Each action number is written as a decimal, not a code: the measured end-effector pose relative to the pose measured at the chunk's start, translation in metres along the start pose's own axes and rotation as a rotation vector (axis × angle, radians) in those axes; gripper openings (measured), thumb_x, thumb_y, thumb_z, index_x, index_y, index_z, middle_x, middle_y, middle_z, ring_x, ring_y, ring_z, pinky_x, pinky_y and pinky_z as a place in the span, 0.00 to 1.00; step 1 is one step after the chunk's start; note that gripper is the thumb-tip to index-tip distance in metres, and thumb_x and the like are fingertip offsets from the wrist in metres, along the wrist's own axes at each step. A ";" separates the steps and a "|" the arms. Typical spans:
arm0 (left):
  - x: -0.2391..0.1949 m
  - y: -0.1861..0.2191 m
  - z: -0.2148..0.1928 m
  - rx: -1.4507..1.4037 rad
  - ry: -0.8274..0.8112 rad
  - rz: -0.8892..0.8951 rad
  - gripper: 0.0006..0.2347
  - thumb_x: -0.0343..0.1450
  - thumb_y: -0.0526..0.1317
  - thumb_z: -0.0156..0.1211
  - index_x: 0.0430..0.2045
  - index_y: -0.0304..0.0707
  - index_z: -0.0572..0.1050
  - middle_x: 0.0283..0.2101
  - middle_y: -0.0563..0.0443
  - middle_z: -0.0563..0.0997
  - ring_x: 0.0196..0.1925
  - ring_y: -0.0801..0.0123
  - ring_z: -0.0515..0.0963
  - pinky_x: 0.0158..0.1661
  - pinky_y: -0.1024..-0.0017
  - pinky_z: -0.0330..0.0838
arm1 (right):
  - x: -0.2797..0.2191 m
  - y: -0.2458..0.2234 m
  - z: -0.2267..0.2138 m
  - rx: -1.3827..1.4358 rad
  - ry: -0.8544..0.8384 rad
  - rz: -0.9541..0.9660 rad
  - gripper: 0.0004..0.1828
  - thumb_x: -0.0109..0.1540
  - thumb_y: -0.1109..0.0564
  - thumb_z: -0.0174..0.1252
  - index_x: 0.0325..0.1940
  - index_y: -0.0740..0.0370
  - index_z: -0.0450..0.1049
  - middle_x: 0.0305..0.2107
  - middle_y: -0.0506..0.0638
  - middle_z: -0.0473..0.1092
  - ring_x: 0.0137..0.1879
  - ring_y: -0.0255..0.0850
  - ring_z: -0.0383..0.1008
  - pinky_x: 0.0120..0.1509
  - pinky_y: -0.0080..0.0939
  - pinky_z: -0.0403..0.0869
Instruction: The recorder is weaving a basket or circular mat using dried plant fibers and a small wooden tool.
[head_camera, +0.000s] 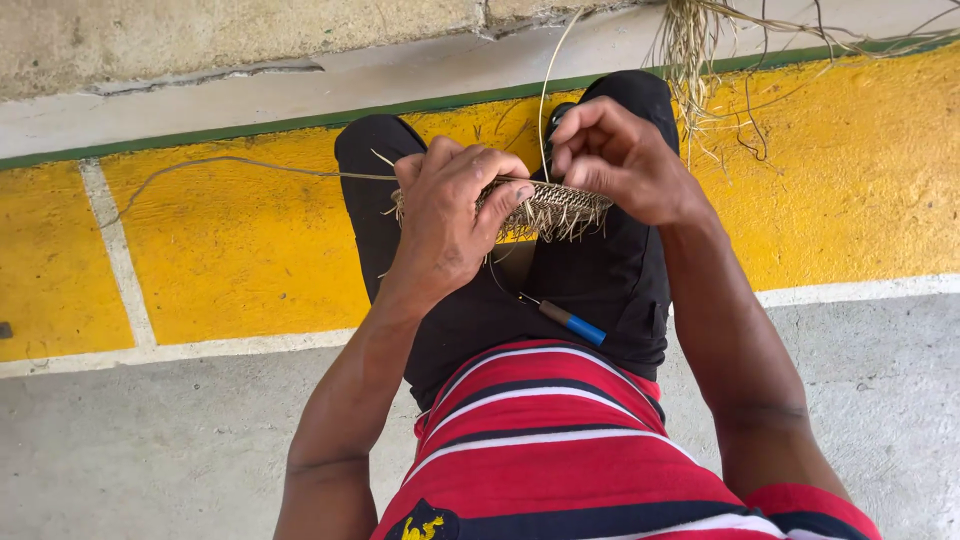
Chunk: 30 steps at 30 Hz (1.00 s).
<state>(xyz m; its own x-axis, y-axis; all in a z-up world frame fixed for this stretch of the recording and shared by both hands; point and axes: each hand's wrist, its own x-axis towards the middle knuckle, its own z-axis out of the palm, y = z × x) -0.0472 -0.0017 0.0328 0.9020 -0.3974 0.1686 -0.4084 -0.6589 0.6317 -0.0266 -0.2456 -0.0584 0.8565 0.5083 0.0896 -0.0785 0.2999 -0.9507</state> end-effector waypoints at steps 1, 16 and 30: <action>0.000 0.000 0.001 -0.007 0.005 0.012 0.06 0.74 0.45 0.64 0.39 0.48 0.80 0.38 0.63 0.82 0.43 0.67 0.73 0.50 0.62 0.55 | 0.002 0.005 -0.005 -0.169 0.038 0.070 0.12 0.69 0.58 0.60 0.55 0.59 0.69 0.40 0.45 0.72 0.46 0.30 0.73 0.52 0.32 0.75; 0.012 -0.010 0.010 0.044 -0.012 0.075 0.06 0.75 0.38 0.63 0.44 0.50 0.81 0.30 0.61 0.79 0.39 0.68 0.72 0.47 0.62 0.54 | 0.015 -0.052 0.018 -0.267 0.298 -0.131 0.09 0.74 0.59 0.54 0.43 0.64 0.77 0.31 0.49 0.75 0.28 0.28 0.67 0.32 0.30 0.68; 0.034 -0.026 0.018 -0.001 0.026 0.161 0.11 0.73 0.33 0.64 0.46 0.54 0.83 0.37 0.63 0.84 0.41 0.69 0.73 0.47 0.63 0.52 | -0.012 -0.035 0.043 -0.333 0.501 -0.098 0.13 0.63 0.71 0.64 0.47 0.62 0.71 0.40 0.50 0.74 0.49 0.35 0.78 0.57 0.33 0.77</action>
<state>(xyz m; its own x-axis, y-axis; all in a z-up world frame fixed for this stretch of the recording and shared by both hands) -0.0085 -0.0096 0.0088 0.8280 -0.4815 0.2873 -0.5482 -0.5872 0.5956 -0.0561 -0.2269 -0.0136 0.9938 0.0247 0.1081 0.1077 0.0164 -0.9940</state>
